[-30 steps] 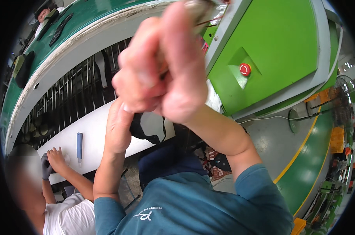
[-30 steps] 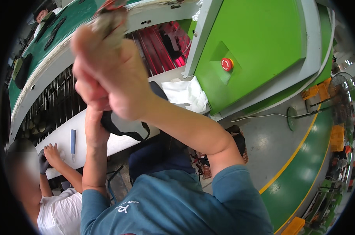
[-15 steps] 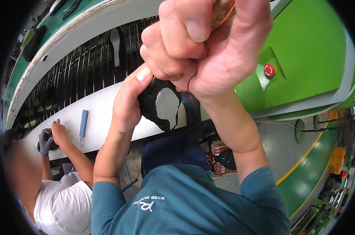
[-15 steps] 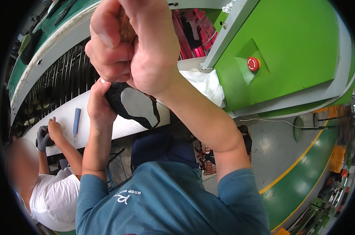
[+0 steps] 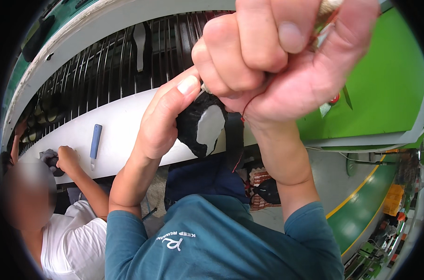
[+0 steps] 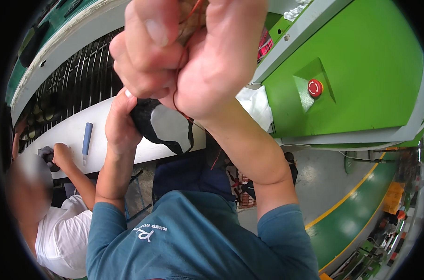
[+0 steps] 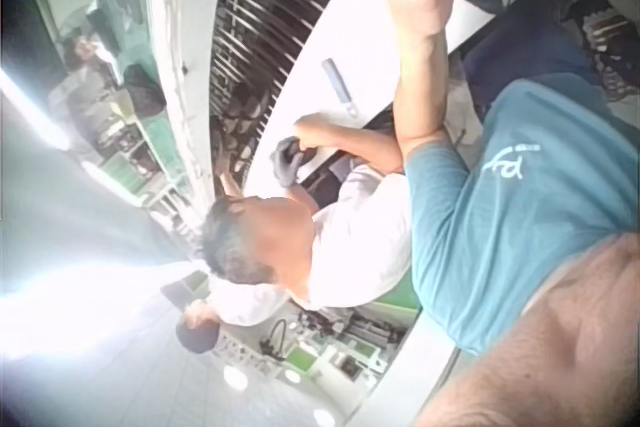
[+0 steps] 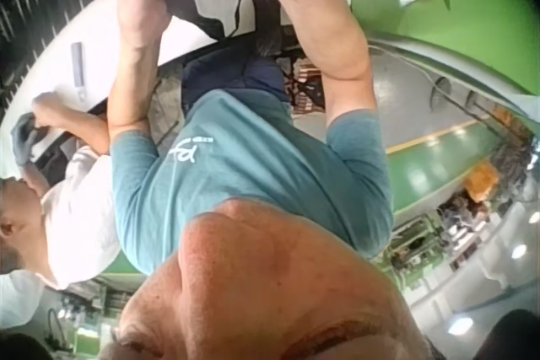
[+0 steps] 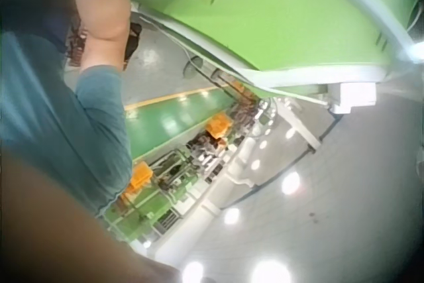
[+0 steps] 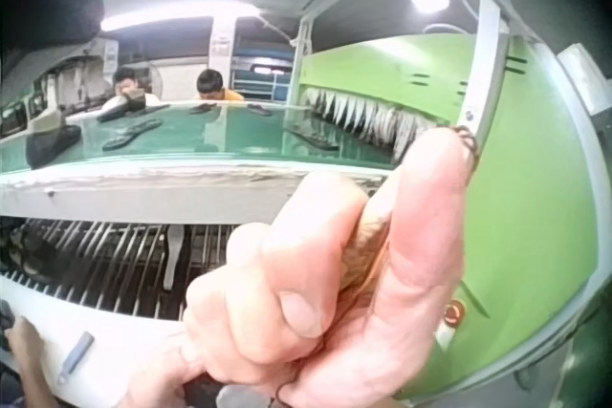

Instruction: The person assembles sandals by attaching black soles to green uppers on a factory assembly line. They use a wooden stick to apply adhesive to the sole and press the parts together, then place the finished product on a conveyor belt.

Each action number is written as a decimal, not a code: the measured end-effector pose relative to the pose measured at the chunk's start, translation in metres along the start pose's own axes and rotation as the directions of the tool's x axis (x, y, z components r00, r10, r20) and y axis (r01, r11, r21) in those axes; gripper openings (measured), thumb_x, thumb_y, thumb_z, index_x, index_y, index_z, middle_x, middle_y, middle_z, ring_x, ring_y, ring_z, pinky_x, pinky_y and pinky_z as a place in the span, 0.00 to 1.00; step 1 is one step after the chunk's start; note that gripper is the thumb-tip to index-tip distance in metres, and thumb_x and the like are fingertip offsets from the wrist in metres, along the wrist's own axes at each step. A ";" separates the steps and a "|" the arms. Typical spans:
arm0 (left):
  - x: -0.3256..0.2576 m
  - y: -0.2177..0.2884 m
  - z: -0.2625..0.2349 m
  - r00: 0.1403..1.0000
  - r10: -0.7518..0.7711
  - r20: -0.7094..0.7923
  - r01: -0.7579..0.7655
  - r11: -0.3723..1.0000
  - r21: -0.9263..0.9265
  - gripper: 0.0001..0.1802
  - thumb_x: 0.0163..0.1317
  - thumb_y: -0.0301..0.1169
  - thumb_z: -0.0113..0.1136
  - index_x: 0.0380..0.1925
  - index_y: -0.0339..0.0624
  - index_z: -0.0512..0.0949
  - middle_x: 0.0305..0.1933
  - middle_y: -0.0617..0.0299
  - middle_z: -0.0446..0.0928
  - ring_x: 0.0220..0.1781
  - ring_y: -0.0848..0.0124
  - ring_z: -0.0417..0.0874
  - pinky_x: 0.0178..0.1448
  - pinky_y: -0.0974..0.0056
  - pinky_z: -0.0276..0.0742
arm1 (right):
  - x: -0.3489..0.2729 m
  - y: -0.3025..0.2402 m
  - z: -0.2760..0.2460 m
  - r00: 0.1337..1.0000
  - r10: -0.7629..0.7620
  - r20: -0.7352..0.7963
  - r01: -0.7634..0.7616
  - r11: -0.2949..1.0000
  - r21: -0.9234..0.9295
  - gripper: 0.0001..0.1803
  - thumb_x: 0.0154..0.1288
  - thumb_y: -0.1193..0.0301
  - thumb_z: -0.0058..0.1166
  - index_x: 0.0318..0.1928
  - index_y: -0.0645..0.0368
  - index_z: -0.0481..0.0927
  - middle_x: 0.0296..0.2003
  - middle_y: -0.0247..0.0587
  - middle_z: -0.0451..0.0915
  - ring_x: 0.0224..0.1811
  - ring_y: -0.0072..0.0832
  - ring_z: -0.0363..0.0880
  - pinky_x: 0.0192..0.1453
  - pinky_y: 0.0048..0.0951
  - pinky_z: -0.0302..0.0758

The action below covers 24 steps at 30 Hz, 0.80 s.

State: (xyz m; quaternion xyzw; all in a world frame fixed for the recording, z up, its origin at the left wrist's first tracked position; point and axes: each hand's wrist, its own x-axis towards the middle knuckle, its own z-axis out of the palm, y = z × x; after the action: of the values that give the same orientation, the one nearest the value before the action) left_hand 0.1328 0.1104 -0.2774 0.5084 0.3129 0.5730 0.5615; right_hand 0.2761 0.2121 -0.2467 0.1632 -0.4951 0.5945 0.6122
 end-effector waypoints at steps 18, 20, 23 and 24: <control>0.009 -0.035 -0.012 0.968 0.245 -0.060 -0.240 0.967 0.088 0.24 0.83 0.36 0.42 0.61 0.29 0.80 0.63 0.50 0.83 0.62 0.64 0.83 0.70 0.60 0.74 | 0.020 0.014 0.035 0.986 0.043 0.162 -0.017 0.987 -0.157 0.35 0.84 0.43 0.50 0.24 0.56 0.71 0.15 0.30 0.64 0.13 0.18 0.61 0.17 0.25 0.53; 0.019 -0.029 -0.008 0.979 0.201 -0.047 -0.199 0.979 0.044 0.28 0.85 0.41 0.39 0.61 0.27 0.80 0.64 0.50 0.83 0.64 0.65 0.83 0.72 0.61 0.73 | 0.026 0.016 0.040 0.982 0.115 0.149 -0.088 0.980 -0.179 0.35 0.84 0.42 0.50 0.24 0.56 0.71 0.15 0.30 0.64 0.13 0.18 0.60 0.17 0.25 0.53; 0.026 -0.026 -0.013 0.983 0.184 -0.009 -0.182 0.977 0.110 0.29 0.84 0.43 0.37 0.60 0.27 0.79 0.55 0.49 0.86 0.56 0.64 0.86 0.66 0.62 0.78 | 0.035 0.013 0.024 0.919 0.380 0.108 -0.360 0.917 -0.170 0.37 0.84 0.38 0.46 0.23 0.55 0.69 0.15 0.31 0.65 0.14 0.18 0.62 0.18 0.25 0.55; 0.027 -0.025 -0.013 0.984 0.179 0.012 -0.179 0.977 0.114 0.29 0.84 0.43 0.37 0.59 0.27 0.79 0.52 0.48 0.87 0.52 0.64 0.88 0.63 0.62 0.80 | 0.038 0.000 0.016 0.835 0.539 0.115 -0.518 0.839 -0.168 0.38 0.83 0.34 0.43 0.26 0.55 0.70 0.16 0.29 0.63 0.15 0.19 0.62 0.19 0.26 0.59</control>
State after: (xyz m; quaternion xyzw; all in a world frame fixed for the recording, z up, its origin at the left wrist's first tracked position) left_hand 0.1329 0.1436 -0.2984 0.5664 0.2977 0.6019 0.4778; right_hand 0.2619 0.2210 -0.2086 0.0263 -0.6051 0.6923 0.3921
